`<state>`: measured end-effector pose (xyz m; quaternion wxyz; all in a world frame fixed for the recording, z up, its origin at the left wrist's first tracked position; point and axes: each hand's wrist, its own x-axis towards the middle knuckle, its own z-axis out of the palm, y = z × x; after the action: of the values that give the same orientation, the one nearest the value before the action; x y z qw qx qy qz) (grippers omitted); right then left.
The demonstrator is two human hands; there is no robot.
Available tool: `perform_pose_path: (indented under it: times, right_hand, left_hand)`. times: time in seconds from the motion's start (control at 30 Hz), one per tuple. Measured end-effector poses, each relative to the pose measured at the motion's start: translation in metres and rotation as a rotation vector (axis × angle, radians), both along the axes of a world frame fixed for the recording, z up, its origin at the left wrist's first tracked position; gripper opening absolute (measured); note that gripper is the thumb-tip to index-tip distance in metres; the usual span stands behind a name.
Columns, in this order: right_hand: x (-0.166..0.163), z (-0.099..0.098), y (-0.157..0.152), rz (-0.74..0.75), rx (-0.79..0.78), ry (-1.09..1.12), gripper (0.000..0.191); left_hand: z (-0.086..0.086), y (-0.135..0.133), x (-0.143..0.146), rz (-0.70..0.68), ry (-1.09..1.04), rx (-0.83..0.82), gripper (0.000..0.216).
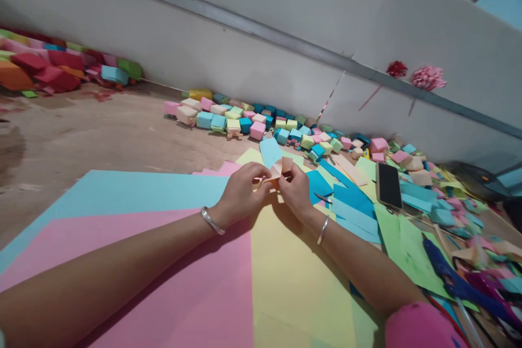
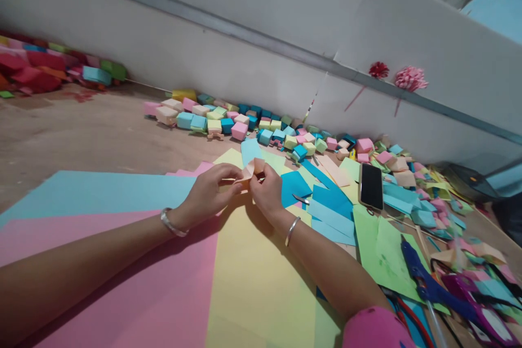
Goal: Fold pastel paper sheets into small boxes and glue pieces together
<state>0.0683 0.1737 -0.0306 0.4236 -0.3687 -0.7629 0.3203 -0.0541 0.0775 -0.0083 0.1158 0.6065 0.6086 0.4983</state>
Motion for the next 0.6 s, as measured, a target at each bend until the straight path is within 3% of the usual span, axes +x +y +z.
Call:
perform_pose_path:
  times: [0.2,0.37,0.47,0.6]
  right_hand:
    - [0.0008,0.0012,-0.0072,0.158,0.174,-0.037,0.014]
    - [0.0014,0.0026,-0.0101,0.200,0.112,-0.053,0.012]
    - [0.0020,0.0046,-0.0088,0.208,0.073,0.015,0.014]
    - [0.0020,0.0062,-0.0056,0.150,0.028,0.070,0.012]
  left_hand:
    - [-0.0026,0.0040,-0.0062,0.071,0.022,-0.028,0.010]
    - [-0.0034,0.0048,-0.0098,0.075,-0.063,-0.094,0.013]
    - [-0.0028,0.0053,-0.0091,0.002,-0.278,-0.124,0.013]
    - [-0.0039,0.0088,-0.0091,-0.006,-0.763,-0.142,0.013]
